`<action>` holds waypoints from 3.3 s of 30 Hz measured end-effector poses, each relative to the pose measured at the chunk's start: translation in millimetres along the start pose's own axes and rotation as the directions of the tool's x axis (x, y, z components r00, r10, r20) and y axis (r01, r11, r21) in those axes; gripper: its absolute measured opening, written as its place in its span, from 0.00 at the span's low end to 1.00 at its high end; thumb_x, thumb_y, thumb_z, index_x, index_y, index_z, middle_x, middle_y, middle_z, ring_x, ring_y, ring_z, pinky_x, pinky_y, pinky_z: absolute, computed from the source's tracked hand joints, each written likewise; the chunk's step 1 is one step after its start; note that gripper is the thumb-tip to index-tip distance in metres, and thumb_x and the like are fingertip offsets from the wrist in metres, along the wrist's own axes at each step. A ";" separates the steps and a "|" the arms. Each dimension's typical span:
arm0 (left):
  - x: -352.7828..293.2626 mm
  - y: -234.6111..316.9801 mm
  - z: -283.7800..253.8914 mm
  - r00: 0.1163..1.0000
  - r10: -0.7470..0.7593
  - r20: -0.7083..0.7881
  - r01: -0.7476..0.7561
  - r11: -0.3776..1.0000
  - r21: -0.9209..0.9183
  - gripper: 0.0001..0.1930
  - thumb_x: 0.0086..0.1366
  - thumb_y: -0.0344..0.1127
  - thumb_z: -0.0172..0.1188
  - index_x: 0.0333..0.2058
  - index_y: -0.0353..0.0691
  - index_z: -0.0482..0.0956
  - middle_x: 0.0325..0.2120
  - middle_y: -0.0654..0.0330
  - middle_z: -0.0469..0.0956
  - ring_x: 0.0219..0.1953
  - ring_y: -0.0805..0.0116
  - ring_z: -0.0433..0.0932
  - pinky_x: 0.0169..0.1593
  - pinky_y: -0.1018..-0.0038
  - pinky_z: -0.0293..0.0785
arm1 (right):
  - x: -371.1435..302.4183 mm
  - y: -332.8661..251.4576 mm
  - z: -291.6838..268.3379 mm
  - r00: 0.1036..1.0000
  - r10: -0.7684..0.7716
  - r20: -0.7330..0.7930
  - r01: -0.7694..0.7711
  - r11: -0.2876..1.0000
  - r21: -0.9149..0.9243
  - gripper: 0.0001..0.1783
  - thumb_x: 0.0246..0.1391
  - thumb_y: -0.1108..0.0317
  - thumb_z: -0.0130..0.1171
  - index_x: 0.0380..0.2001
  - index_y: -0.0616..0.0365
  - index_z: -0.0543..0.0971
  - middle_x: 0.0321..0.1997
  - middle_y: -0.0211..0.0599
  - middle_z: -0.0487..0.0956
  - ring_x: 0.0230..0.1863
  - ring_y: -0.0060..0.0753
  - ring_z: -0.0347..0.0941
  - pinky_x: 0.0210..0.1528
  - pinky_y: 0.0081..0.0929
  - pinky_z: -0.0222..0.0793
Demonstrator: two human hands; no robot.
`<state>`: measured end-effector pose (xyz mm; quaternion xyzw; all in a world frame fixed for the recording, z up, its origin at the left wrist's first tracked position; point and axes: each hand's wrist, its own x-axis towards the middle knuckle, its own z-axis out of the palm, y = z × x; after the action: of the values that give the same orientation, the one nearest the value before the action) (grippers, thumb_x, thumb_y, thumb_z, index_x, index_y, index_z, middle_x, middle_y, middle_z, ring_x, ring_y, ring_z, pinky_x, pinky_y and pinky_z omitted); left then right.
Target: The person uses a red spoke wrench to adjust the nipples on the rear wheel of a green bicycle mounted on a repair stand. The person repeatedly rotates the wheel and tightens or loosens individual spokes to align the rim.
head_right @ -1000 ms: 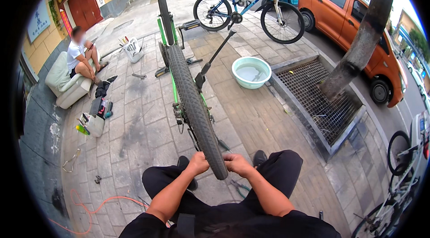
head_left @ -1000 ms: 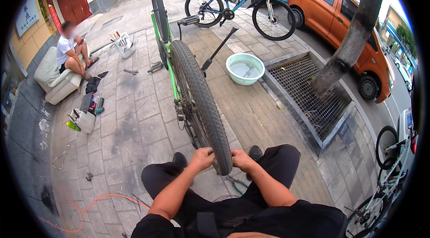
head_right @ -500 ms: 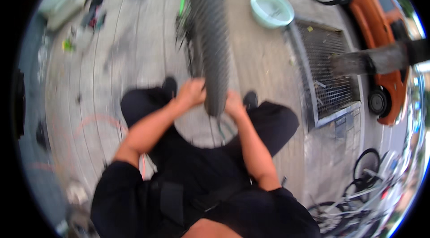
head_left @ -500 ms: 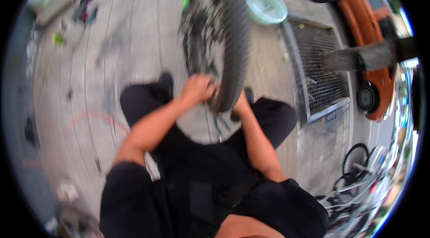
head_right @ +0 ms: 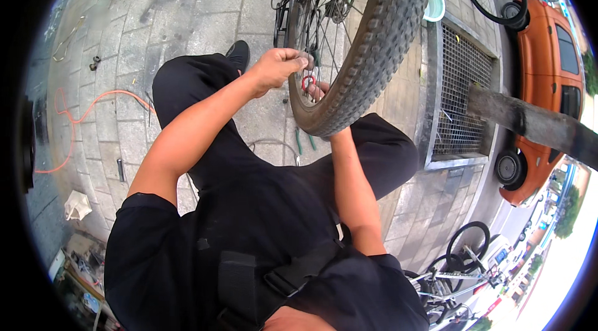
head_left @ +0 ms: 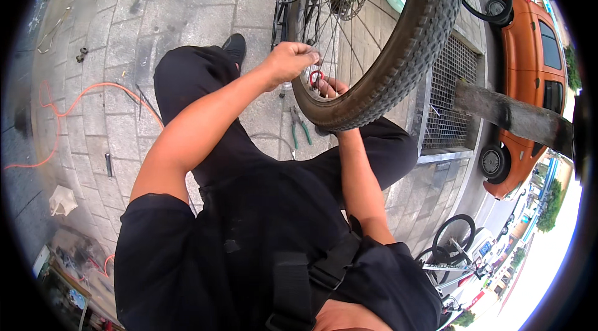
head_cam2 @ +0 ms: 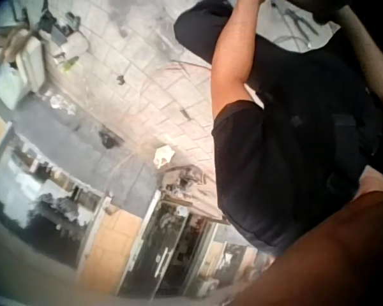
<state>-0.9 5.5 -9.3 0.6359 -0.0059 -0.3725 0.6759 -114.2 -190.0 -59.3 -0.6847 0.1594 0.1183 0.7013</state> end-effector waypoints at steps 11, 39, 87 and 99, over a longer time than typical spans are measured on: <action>8.3 -6.2 4.7 0.999 0.019 0.040 -0.020 1.000 0.017 0.19 0.74 0.39 0.60 0.57 0.33 0.79 0.48 0.63 0.83 0.49 0.77 0.77 0.56 0.77 0.71 | 15.8 -35.1 -5.3 0.963 -0.163 -0.216 0.094 0.949 -0.300 0.16 0.65 0.56 0.63 0.37 0.60 0.86 0.26 0.20 0.77 0.26 0.13 0.65 0.29 0.19 0.62; -12.0 22.3 0.1 0.967 -0.205 0.153 0.181 0.971 0.156 0.17 0.68 0.50 0.68 0.38 0.39 0.87 0.21 0.73 0.74 0.19 0.85 0.58 0.21 0.78 0.50 | -8.9 -82.9 10.9 0.976 0.217 0.031 -0.211 0.968 -0.136 0.17 0.54 0.56 0.76 0.36 0.59 0.85 0.27 0.19 0.79 0.30 0.13 0.67 0.32 0.17 0.61; -10.1 6.6 8.2 0.993 0.043 0.110 -0.089 0.883 0.461 0.13 0.63 0.39 0.69 0.34 0.33 0.86 0.27 0.57 0.86 0.32 0.72 0.82 0.41 0.70 0.77 | -23.0 -46.3 -2.7 0.970 0.212 0.121 -0.235 0.945 0.229 0.15 0.64 0.67 0.65 0.49 0.65 0.81 0.42 0.31 0.84 0.40 0.19 0.79 0.42 0.18 0.75; -2.4 -4.2 19.4 0.971 0.238 0.007 -0.198 0.792 0.578 0.17 0.63 0.46 0.67 0.31 0.33 0.83 0.24 0.50 0.82 0.28 0.60 0.81 0.34 0.61 0.77 | -21.4 -6.9 2.9 0.976 0.150 0.158 -0.211 0.830 0.516 0.16 0.72 0.62 0.49 0.54 0.61 0.76 0.53 0.36 0.80 0.51 0.27 0.78 0.56 0.28 0.75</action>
<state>-14.1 -9.5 -8.1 0.8169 -0.1688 -0.2514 0.4909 -131.1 -186.2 -44.6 -0.4392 0.2107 0.1733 0.8560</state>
